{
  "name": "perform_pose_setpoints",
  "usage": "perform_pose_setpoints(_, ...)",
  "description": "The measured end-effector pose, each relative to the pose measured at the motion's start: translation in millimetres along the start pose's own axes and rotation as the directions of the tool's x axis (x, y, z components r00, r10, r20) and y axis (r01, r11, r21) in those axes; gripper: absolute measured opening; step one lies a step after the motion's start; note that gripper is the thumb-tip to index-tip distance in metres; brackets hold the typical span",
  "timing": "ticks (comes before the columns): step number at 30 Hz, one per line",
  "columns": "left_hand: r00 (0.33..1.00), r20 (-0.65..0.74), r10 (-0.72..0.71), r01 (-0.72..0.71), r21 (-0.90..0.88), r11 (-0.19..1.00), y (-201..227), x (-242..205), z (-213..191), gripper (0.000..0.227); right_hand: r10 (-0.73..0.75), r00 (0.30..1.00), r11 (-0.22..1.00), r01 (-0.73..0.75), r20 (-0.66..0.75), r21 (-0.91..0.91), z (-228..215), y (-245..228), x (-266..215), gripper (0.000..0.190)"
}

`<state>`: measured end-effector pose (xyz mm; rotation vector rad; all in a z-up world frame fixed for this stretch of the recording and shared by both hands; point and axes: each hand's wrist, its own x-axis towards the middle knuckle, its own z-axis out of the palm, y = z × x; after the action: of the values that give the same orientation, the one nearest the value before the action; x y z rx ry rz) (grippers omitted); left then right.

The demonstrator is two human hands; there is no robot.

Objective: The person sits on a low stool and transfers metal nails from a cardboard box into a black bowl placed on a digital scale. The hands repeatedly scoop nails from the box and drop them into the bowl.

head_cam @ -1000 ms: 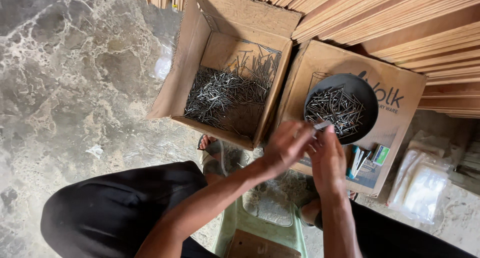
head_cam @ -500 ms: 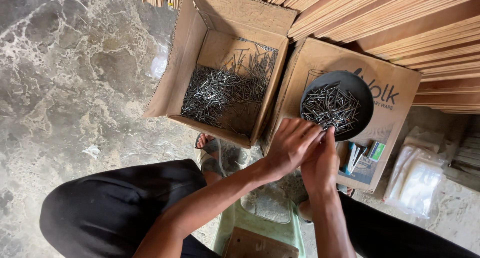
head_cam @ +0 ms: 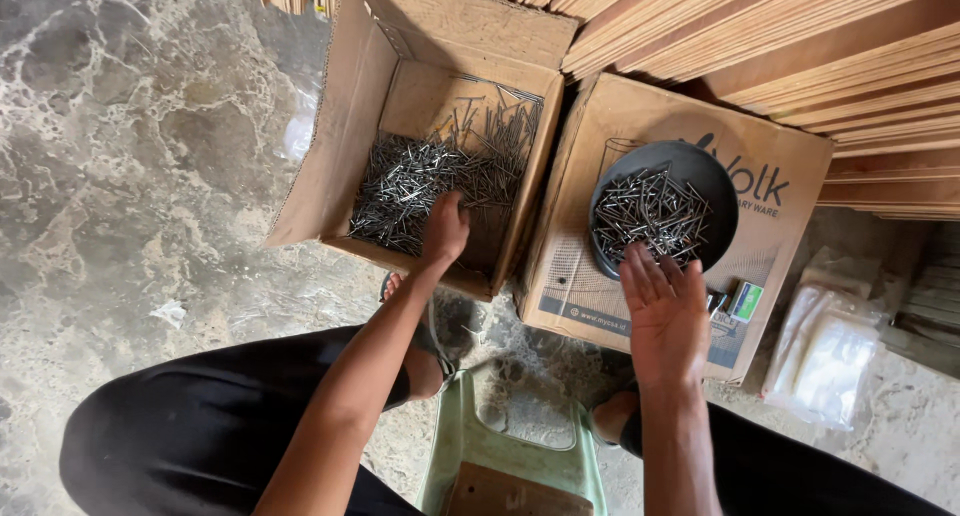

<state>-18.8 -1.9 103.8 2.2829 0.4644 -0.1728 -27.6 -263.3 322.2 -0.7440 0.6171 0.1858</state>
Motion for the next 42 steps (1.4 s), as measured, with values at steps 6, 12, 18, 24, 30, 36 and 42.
perform_pose_setpoints(6,0.984,0.066,0.167,-0.180,0.305,0.935,-25.4,18.4,23.0,0.031,0.085,0.987,0.951,-0.121,-0.135,-0.284,45.6,14.2,-19.0,0.026)
perform_pose_setpoints(12,0.964,0.145,0.222,-0.265,0.475,0.839,-41.9,33.4,47.9,0.035,0.173,0.981,0.910,-0.192,-0.084,-0.368,36.1,30.6,-14.6,0.019)
perform_pose_setpoints(18,0.964,0.177,0.198,-0.250,0.352,0.902,-66.0,29.9,55.7,0.031,0.193,0.979,0.887,-0.202,-0.063,-0.416,26.1,36.1,-6.7,0.020)
perform_pose_setpoints(24,0.977,0.163,0.136,-0.161,0.154,0.975,5.6,2.0,-3.3,0.059,0.179,0.982,0.881,-0.183,-0.051,-0.437,32.8,33.4,-9.7,0.024)
perform_pose_setpoints(30,0.997,0.049,-0.054,0.055,-0.014,0.998,19.1,-15.9,2.3,0.044,0.178,0.984,0.860,-0.165,-0.019,-0.482,34.8,31.8,-17.7,0.024)
perform_pose_setpoints(36,0.852,-0.472,0.225,-0.337,-0.165,0.927,126.5,-54.4,5.6,0.015,0.044,0.999,0.776,-0.014,0.032,-0.631,50.3,23.5,-25.5,0.031)
perform_pose_setpoints(42,0.630,-0.362,0.687,-0.771,-0.189,0.608,202.5,-100.1,-22.3,0.022,-0.056,0.998,0.825,0.066,0.035,-0.561,18.2,20.7,-4.3,0.031)
